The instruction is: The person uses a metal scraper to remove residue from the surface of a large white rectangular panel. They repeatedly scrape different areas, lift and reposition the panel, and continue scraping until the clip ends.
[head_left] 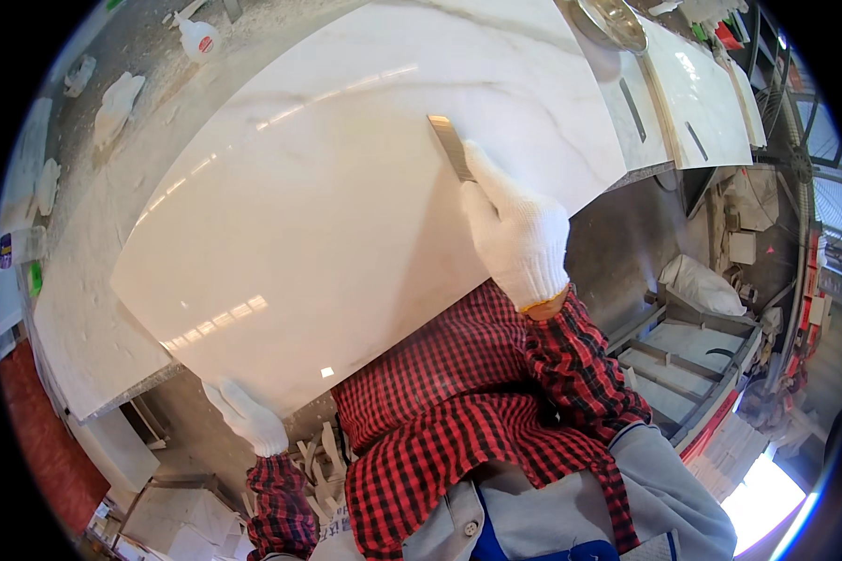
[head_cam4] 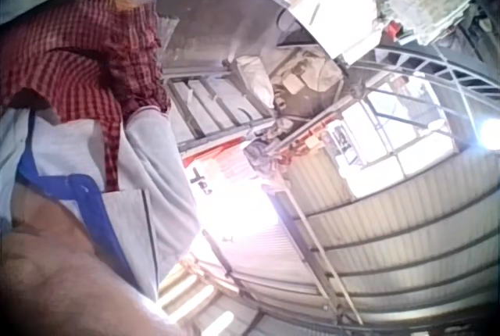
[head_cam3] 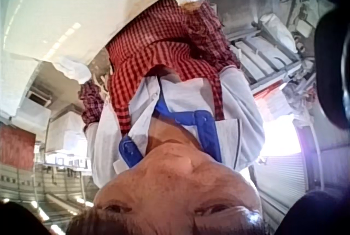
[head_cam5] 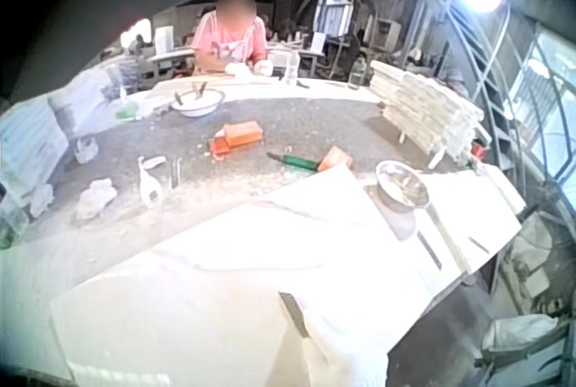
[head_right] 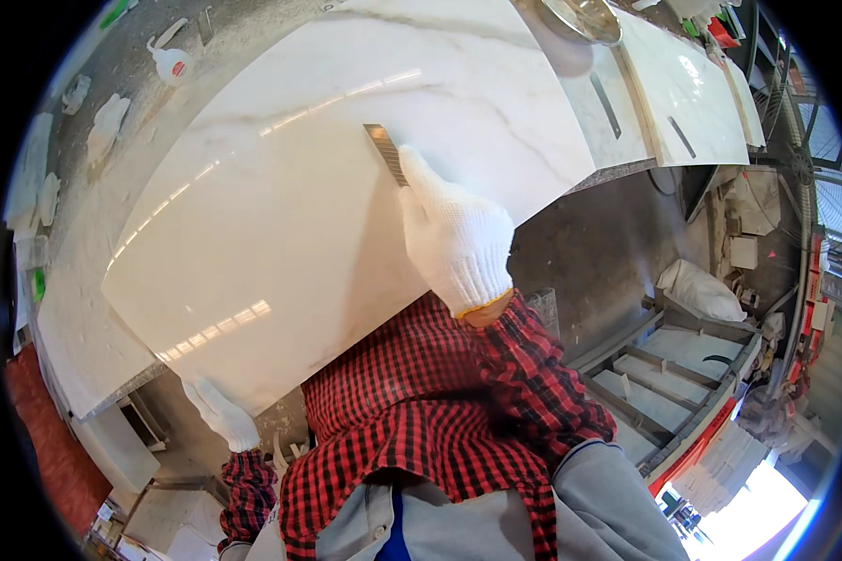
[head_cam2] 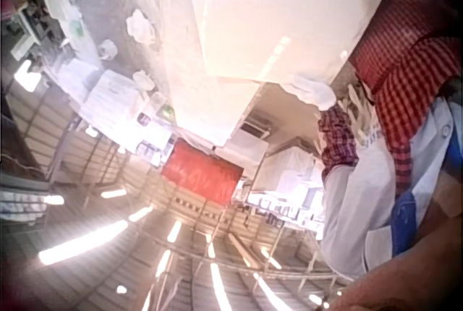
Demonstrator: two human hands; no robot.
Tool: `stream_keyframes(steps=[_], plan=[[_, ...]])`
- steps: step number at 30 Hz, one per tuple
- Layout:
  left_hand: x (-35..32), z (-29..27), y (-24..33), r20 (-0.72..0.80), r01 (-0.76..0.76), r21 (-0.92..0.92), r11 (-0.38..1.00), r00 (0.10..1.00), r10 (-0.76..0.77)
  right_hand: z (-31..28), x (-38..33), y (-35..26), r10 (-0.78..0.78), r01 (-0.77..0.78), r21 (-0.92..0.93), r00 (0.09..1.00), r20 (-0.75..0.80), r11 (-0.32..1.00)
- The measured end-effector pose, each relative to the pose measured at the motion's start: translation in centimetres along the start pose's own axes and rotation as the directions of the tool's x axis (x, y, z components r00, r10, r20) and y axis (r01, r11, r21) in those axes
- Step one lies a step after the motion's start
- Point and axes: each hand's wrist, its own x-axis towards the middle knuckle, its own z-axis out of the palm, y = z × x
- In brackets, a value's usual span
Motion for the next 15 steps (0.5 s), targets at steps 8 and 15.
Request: stream_keyframes(steps=[8, 15], plan=[[0.2, 0.8, 0.7, -0.003, 0.123, -0.197, 0.973, 0.992, -0.126, 0.7, 0.5, -0.2, -0.023, 0.024, 0.042, 0.999, -0.038, 0.999], [0.9, 0.7, -0.3, -0.036, 0.075, -0.191, 0.979, 0.996, -0.083, 0.2, 0.9, -1.0, 0.030, -0.029, 0.060, 0.999, -0.020, 0.998]])
